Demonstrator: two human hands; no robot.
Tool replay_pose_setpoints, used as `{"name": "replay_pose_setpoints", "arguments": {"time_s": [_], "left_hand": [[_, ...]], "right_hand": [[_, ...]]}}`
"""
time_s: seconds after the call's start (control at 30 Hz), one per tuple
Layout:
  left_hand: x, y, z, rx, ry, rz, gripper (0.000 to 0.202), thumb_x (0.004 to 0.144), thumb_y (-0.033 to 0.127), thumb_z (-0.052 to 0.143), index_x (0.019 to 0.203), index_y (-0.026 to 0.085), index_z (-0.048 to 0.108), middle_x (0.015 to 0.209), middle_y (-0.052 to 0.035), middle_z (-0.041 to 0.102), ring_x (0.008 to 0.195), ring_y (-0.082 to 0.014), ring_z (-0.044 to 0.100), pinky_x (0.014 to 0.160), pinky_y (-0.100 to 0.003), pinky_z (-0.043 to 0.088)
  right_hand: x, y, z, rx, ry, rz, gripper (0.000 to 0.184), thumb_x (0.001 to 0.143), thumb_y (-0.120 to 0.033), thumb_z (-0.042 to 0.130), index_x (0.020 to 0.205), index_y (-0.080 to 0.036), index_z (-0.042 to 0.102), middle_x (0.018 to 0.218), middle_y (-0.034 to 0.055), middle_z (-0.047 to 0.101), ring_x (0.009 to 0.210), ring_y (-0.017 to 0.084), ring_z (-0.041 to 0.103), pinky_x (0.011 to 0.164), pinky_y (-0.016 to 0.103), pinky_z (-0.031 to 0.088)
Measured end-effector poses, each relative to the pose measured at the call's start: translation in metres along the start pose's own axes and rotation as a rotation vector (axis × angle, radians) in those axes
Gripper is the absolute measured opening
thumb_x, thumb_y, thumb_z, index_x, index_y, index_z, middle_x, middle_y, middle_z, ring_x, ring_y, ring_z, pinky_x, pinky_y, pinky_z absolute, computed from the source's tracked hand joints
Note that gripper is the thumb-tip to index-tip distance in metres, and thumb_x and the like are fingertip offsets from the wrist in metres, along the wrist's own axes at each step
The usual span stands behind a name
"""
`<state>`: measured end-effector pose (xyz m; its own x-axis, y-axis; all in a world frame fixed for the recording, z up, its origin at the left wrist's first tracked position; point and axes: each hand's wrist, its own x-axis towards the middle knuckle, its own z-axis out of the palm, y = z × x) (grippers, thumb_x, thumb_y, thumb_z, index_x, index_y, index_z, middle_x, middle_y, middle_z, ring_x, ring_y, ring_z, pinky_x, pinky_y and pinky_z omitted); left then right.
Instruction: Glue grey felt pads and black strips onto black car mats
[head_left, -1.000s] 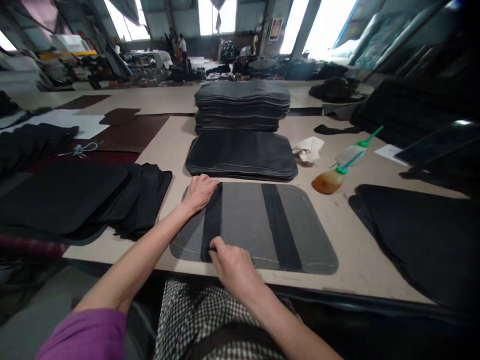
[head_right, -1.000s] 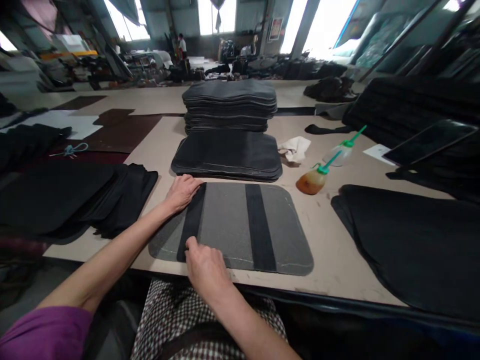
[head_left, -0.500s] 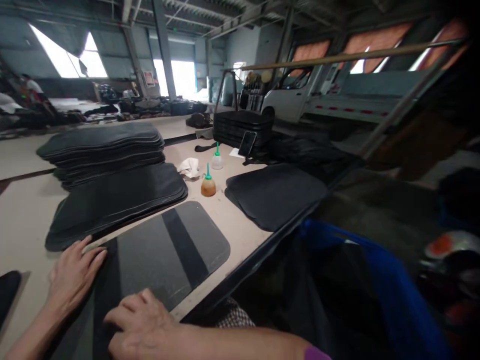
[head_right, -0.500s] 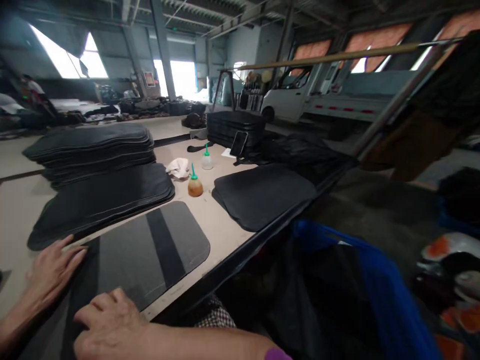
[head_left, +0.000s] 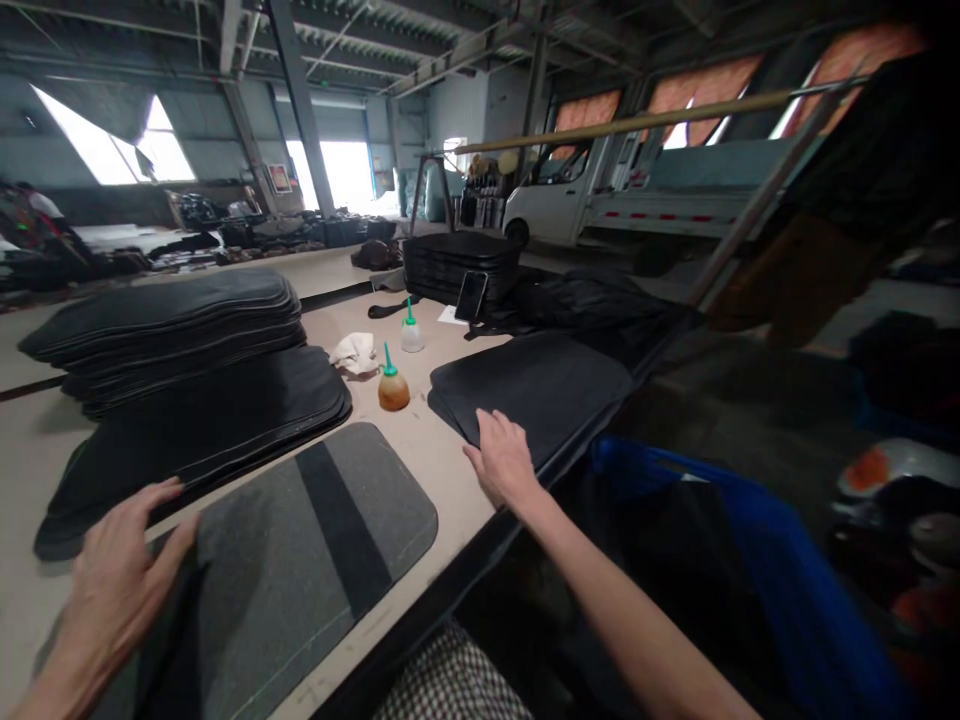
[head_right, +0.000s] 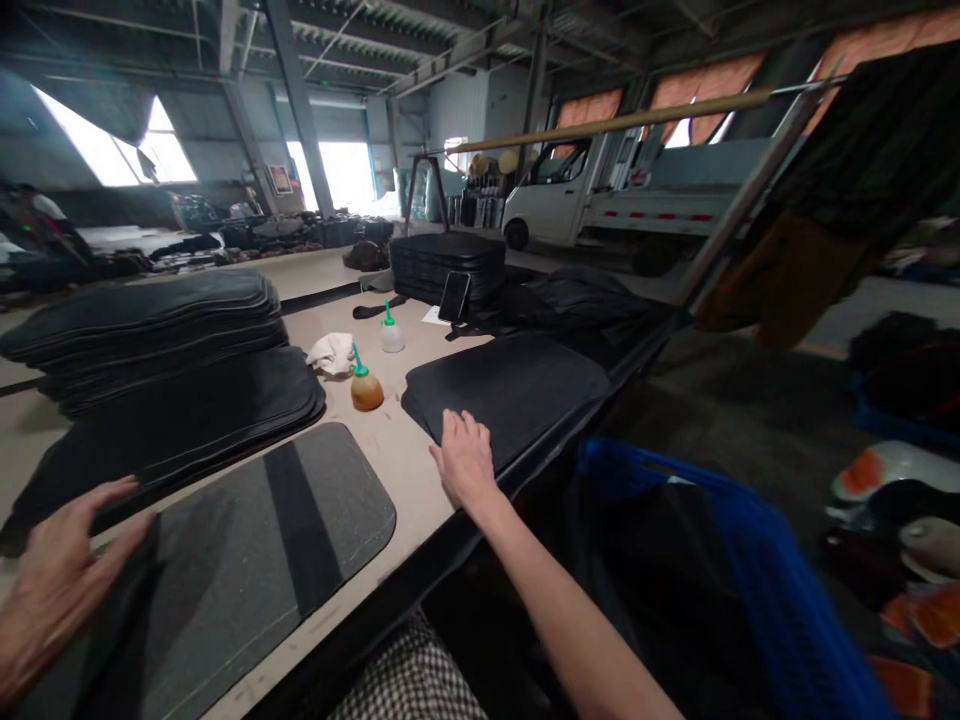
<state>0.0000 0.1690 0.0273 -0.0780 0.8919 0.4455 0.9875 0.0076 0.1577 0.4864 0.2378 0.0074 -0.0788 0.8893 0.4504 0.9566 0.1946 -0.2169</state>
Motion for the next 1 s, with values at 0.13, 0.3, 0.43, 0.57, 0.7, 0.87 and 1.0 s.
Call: {"name": "replay_pose_setpoints", "arguments": {"time_s": [0.13,0.3,0.43,0.57,0.7,0.87,1.0], "left_hand": [[0.004,0.064,0.002,-0.220,-0.007,0.151,0.051,0.091,0.056,0.046,0.129,0.022,0.050,0.135,-0.0111,0.057,0.131,-0.0317,0.050,0.114,-0.049,0.035],[0.002,0.142,-0.002,-0.563,-0.212,0.046,0.049,0.089,0.056,0.055,0.127,0.027,0.056,0.140,-0.0072,0.056,0.132,-0.0306,0.049,0.116,-0.050,0.035],[0.001,0.201,-0.010,-1.054,-0.533,-0.266,0.054,0.086,0.059,0.062,0.130,0.027,0.059,0.142,-0.0094,0.057,0.130,-0.0293,0.054,0.111,-0.044,0.044],[0.003,0.244,-0.009,-1.571,-0.792,-0.563,0.072,0.083,0.066,0.063,0.140,0.024,0.051,0.144,-0.0151,0.056,0.123,-0.0308,0.061,0.097,-0.044,0.055],[-0.003,0.261,0.003,-1.518,-0.810,-0.637,0.068,0.075,0.051,0.079,0.132,0.019,0.058,0.120,-0.0130,0.072,0.099,-0.0293,0.072,0.078,-0.037,0.060],[-0.014,0.259,0.007,-1.463,-0.772,-0.745,0.059,0.073,0.040,0.082,0.125,0.023,0.062,0.103,-0.0071,0.077,0.083,-0.0281,0.075,0.070,-0.037,0.060],[-0.014,0.257,-0.009,-1.528,-0.723,-0.825,0.073,0.064,0.030,0.089,0.130,0.027,0.058,0.118,-0.0099,0.073,0.089,-0.0297,0.075,0.075,-0.041,0.062]], "right_hand": [[-0.004,0.024,0.005,0.038,-0.045,-0.058,0.031,0.094,-0.015,0.053,0.123,-0.013,0.065,0.118,0.0170,0.069,0.114,0.029,0.059,0.097,0.042,0.044],[-0.011,0.025,-0.013,0.161,-0.022,-0.038,0.031,0.100,-0.020,0.045,0.121,-0.022,0.068,0.112,0.0063,0.074,0.101,0.020,0.068,0.089,0.032,0.053],[-0.025,0.010,-0.033,0.436,0.048,-0.170,0.040,0.097,-0.010,0.040,0.126,-0.022,0.065,0.118,0.0050,0.073,0.107,0.016,0.068,0.095,0.030,0.053],[-0.047,-0.033,-0.055,0.601,-0.059,-0.440,0.039,0.095,-0.009,0.045,0.128,-0.020,0.063,0.118,0.0067,0.073,0.109,0.018,0.067,0.097,0.033,0.052],[-0.049,-0.053,-0.076,0.810,-0.420,-0.605,0.033,0.100,-0.032,0.055,0.132,-0.023,0.062,0.121,0.0048,0.071,0.113,0.016,0.066,0.099,0.027,0.050],[-0.005,0.020,-0.075,0.461,-0.328,-0.023,0.045,0.108,-0.033,0.026,0.122,-0.025,0.068,0.118,0.0049,0.071,0.110,0.018,0.065,0.095,0.030,0.051],[0.030,0.097,-0.057,-0.035,-0.236,0.296,0.037,0.101,-0.037,0.048,0.124,-0.012,0.064,0.128,0.0220,0.061,0.123,0.035,0.054,0.104,0.050,0.041]]}}
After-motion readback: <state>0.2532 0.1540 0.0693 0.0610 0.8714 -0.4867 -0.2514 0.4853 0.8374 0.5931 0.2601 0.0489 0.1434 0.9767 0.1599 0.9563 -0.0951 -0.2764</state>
